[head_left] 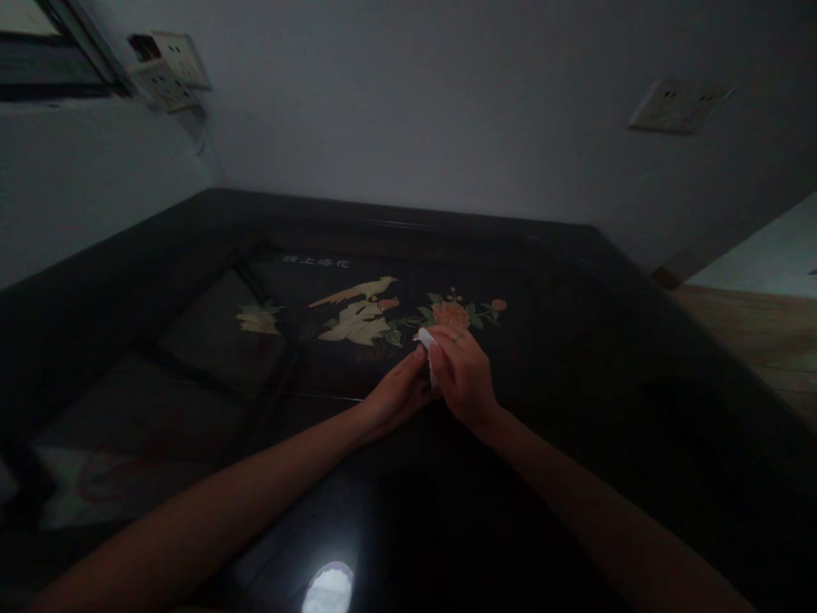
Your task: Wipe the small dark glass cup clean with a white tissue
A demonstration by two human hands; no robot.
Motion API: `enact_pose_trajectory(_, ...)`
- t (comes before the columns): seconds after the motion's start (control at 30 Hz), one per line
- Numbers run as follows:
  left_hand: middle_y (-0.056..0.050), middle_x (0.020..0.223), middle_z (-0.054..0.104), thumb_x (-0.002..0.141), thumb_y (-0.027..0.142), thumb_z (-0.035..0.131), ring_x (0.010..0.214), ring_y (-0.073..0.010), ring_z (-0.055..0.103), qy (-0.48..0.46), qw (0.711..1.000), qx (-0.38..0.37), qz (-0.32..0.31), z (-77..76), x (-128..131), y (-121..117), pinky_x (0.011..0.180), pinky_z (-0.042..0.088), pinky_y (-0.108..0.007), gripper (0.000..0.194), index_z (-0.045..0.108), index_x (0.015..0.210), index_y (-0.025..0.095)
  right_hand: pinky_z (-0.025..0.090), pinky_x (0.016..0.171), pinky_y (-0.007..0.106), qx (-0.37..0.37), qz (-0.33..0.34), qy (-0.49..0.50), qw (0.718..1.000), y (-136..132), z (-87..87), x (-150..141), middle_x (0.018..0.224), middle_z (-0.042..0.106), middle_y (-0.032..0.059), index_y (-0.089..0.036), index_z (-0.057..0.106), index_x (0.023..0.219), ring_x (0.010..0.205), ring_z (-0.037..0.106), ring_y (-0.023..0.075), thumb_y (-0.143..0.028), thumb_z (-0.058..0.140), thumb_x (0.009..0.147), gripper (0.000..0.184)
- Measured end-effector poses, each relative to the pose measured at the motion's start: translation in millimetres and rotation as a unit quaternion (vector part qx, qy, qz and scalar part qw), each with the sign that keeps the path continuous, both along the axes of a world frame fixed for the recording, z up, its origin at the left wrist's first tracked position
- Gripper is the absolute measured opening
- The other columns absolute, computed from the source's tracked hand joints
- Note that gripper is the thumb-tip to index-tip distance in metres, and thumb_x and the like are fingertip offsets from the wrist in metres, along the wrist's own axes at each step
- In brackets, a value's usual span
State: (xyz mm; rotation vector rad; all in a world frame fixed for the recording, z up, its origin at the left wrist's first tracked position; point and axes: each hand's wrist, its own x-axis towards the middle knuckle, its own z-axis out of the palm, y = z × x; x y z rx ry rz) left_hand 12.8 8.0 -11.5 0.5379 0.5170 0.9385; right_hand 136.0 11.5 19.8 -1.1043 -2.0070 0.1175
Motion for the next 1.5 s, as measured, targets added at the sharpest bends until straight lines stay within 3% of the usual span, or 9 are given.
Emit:
enact_pose_trajectory(0.13, -0.01, 0.11, 0.065, 0.082, 0.043, 0.061, 0.107, -0.0239, 0.057, -0.014, 1.0, -0.009, -0.01, 5.6, -1.1, -0.3, 0.098, 0.041, -0.043, 0.035, 0.062, 0.107, 0.017, 0.047, 0.081, 0.036, -0.101, -0.01, 0.155, 0.983, 5.9, -5.8, 2.5, 0.093, 0.067, 0.0087, -0.018, 0.065, 0.094, 0.09, 0.06, 0.0218, -0.031, 0.033, 0.093, 0.035)
enact_pose_trajectory(0.4, -0.012, 0.128, 0.057, 0.088, 0.042, 0.052, 0.123, -0.0279, 0.048, -0.003, 0.999, -0.035, 0.0, 9.6, -0.9, -1.5, 0.101, 0.038, -0.048, 0.037, 0.059, 0.117, 0.02, 0.049, 0.079, 0.033, -0.276, -0.034, 0.379, 0.883, 12.0, -21.7, 4.8, 0.09, 0.071, 0.0066, -0.017, 0.067, 0.09, 0.087, 0.065, 0.0214, -0.047, 0.034, 0.09, 0.045)
enact_pose_trajectory(0.67, -0.01, 0.107, 0.065, 0.087, 0.043, 0.054, 0.104, -0.0234, 0.058, -0.001, 1.0, -0.009, -0.009, 1.8, -1.6, -1.4, 0.092, 0.044, -0.04, 0.033, 0.061, 0.107, 0.018, 0.046, 0.087, 0.038, -0.068, 0.009, 0.089, 0.994, 4.6, -7.8, 7.5, 0.101, 0.066, 0.0134, -0.013, 0.064, 0.101, 0.097, 0.059, 0.0233, -0.028, 0.028, 0.094, 0.04)
enact_pose_trajectory(0.8, -0.005, 0.097, 0.065, 0.084, 0.036, 0.061, 0.093, -0.018, 0.06, 0.015, 1.0, 0.002, 0.016, -3.0, -1.5, -2.7, 0.088, 0.045, -0.034, 0.022, 0.061, 0.097, 0.018, 0.044, 0.089, 0.043, 0.039, 0.006, -0.101, 0.994, -2.2, 1.7, 2.6, 0.105, 0.065, 0.0164, -0.01, 0.064, 0.104, 0.099, 0.056, 0.0277, -0.023, 0.036, 0.091, 0.034)
enact_pose_trajectory(0.9, -0.004, 0.096, 0.065, 0.082, 0.034, 0.064, 0.093, -0.0176, 0.06, 0.016, 1.0, 0.004, 0.021, -3.1, -0.7, -2.8, 0.088, 0.045, -0.033, 0.022, 0.061, 0.097, 0.018, 0.043, 0.091, 0.043, 0.049, 0.004, -0.118, 0.992, -3.2, 2.6, 1.2, 0.106, 0.065, 0.0138, -0.014, 0.065, 0.105, 0.1, 0.056, 0.0269, -0.023, 0.038, 0.091, 0.032)
enact_pose_trajectory(1.1, -0.007, 0.107, 0.064, 0.082, 0.04, 0.063, 0.104, -0.0212, 0.058, 0.003, 1.0, -0.001, 0.002, 3.5, -0.4, -2.2, 0.097, 0.042, -0.04, 0.029, 0.062, 0.102, 0.018, 0.046, 0.085, 0.038, -0.064, 0.015, 0.103, 0.993, 2.7, -3.2, 4.4, 0.096, 0.067, 0.0103, -0.018, 0.067, 0.094, 0.094, 0.06, 0.0235, -0.029, 0.031, 0.094, 0.037)
enact_pose_trajectory(1.3, -0.011, 0.121, 0.061, 0.085, 0.041, 0.058, 0.117, -0.0272, 0.052, -0.008, 1.0, -0.012, -0.005, 4.3, -1.0, -0.3, 0.1, 0.039, -0.048, 0.035, 0.061, 0.111, 0.019, 0.05, 0.078, 0.034, -0.262, -0.019, 0.388, 0.883, 10.6, -15.1, 2.4, 0.087, 0.07, 0.0062, -0.018, 0.068, 0.089, 0.08, 0.064, 0.0208, -0.045, 0.039, 0.088, 0.041)
enact_pose_trajectory(1.4, -0.011, 0.126, 0.058, 0.087, 0.041, 0.055, 0.122, -0.0285, 0.048, -0.01, 1.0, -0.025, 0.002, 4.0, -0.9, 0.3, 0.1, 0.039, -0.05, 0.034, 0.06, 0.113, 0.02, 0.051, 0.08, 0.035, -0.302, -0.025, 0.432, 0.85, 13.1, -19.6, 1.8, 0.082, 0.071, 0.0066, -0.016, 0.069, 0.087, 0.079, 0.065, 0.0215, -0.049, 0.039, 0.086, 0.044)
enact_pose_trajectory(1.5, -0.011, 0.126, 0.059, 0.088, 0.043, 0.052, 0.12, -0.028, 0.05, -0.008, 1.0, -0.031, 0.0, 5.9, -0.8, -0.4, 0.099, 0.04, -0.048, 0.035, 0.06, 0.113, 0.02, 0.05, 0.081, 0.035, -0.281, -0.032, 0.391, 0.876, 12.0, -20.5, 3.8, 0.086, 0.071, 0.0077, -0.016, 0.068, 0.089, 0.081, 0.065, 0.0214, -0.045, 0.034, 0.09, 0.045)
